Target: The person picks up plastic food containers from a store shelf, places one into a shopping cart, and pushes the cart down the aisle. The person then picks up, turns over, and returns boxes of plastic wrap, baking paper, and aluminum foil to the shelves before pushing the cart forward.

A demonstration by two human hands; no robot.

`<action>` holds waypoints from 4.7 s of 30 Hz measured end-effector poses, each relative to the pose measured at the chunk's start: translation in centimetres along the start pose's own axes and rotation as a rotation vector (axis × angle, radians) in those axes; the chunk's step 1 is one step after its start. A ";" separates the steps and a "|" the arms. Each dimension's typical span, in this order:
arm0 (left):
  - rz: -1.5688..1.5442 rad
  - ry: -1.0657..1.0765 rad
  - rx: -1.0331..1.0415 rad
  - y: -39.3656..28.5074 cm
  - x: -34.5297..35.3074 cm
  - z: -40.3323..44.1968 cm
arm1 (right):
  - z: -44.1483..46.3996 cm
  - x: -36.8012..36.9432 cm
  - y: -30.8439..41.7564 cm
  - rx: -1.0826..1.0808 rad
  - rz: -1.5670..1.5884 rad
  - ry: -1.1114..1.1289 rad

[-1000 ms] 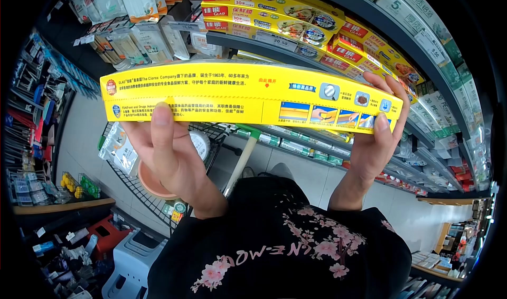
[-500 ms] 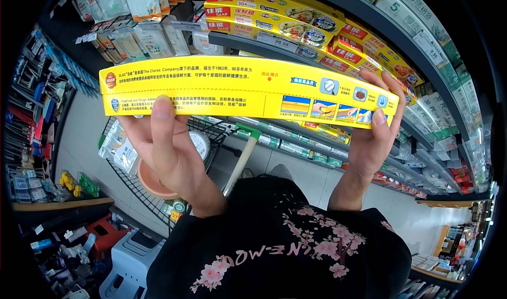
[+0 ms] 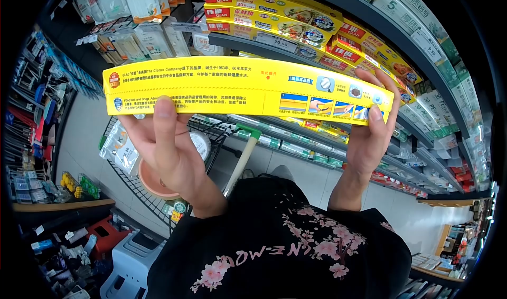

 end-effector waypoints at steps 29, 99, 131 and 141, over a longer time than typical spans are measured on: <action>-0.065 -0.012 -0.064 1.3 -0.5 -0.2 | -0.5 -0.2 0.0 -0.049 -0.076 0.032; -0.077 -0.120 -0.103 2.8 -1.1 -1.0 | -1.3 -0.5 0.0 -0.263 0.046 0.058; -0.277 -0.172 -0.664 14.7 -3.4 -3.2 | -0.8 3.3 -0.1 -0.430 -0.033 0.225; -0.304 -0.165 -0.678 15.5 -4.1 -3.7 | -1.0 3.2 -0.6 -0.361 -0.073 0.250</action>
Point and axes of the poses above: each hand's wrist, its own z-axis towards the middle knuckle, its own x-axis out of the palm, y = z × x, the point moved 7 cm from there along z, towards the middle knuckle, and after that the axes turned 8 degrees about x, right-handed, at the moved point
